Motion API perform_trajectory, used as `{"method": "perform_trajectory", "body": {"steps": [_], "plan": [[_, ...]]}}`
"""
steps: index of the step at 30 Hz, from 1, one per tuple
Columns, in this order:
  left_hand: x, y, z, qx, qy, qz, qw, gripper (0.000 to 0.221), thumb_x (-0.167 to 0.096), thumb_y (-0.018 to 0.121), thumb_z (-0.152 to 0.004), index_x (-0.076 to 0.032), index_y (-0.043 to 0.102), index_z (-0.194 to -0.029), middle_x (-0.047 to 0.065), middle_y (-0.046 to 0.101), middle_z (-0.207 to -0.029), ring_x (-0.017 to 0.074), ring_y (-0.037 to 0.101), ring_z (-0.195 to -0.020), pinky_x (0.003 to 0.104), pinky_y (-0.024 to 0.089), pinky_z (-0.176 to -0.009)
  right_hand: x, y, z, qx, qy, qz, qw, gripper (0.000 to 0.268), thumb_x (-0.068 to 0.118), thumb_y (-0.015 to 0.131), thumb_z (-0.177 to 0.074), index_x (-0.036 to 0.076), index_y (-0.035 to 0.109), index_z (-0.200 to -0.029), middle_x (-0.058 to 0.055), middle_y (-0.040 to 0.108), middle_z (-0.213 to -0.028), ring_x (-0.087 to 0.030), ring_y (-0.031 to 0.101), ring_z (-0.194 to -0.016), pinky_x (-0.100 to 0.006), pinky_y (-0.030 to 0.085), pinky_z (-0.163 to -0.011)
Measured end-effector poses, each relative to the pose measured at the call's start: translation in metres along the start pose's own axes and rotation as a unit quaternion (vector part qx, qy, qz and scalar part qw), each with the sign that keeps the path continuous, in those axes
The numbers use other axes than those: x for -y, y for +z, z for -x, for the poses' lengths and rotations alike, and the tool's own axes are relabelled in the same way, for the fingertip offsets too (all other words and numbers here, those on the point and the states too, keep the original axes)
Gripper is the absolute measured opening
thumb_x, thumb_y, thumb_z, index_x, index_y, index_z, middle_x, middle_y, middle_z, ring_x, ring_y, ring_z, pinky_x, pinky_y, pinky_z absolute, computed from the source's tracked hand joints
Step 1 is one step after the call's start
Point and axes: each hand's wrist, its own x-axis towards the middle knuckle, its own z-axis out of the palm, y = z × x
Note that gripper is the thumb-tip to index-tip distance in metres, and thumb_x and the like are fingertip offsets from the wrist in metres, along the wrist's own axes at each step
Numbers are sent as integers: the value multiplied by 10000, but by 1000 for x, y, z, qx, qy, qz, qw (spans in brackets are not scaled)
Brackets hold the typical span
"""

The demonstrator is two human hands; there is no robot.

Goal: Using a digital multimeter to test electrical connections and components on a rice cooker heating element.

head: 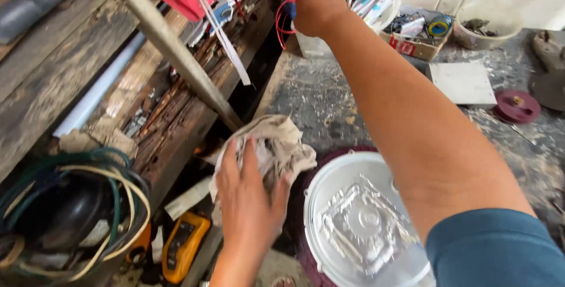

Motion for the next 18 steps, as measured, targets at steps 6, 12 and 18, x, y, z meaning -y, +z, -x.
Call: {"method": "perform_trajectory", "body": {"steps": [6,12,18], "plan": [[1,2,17,34,-80,-27,996,1067,-747,451,-865,-80,161,-1645,240,268,-1637,421,250,-1498,634,205,-1123,6,2,-22,258,65,42,963,941,100,703,-908,287,165,-1656,-43,58,-1731,-322,-29,-1564,-653,165,-1219],[4,36,20,-141,-59,-93,984,1118,-859,274,-775,-92,400,-1579,138,544,-1530,336,538,-1385,527,464,-1013,-21,37,-32,144,-53,127,980,1187,578,857,-731,165,163,-1600,-145,556,-1433,-392,523,-1284,-635,297,-1124],[16,58,25,-223,-24,-116,968,1139,-907,147,-749,-134,542,-1486,126,663,-1399,298,663,-1250,540,517,-929,-5,-57,-9,-30,-121,-162,979,660,-125,644,-689,51,403,-1277,-242,594,-1197,-429,533,-1074,-525,480,-654]]}}
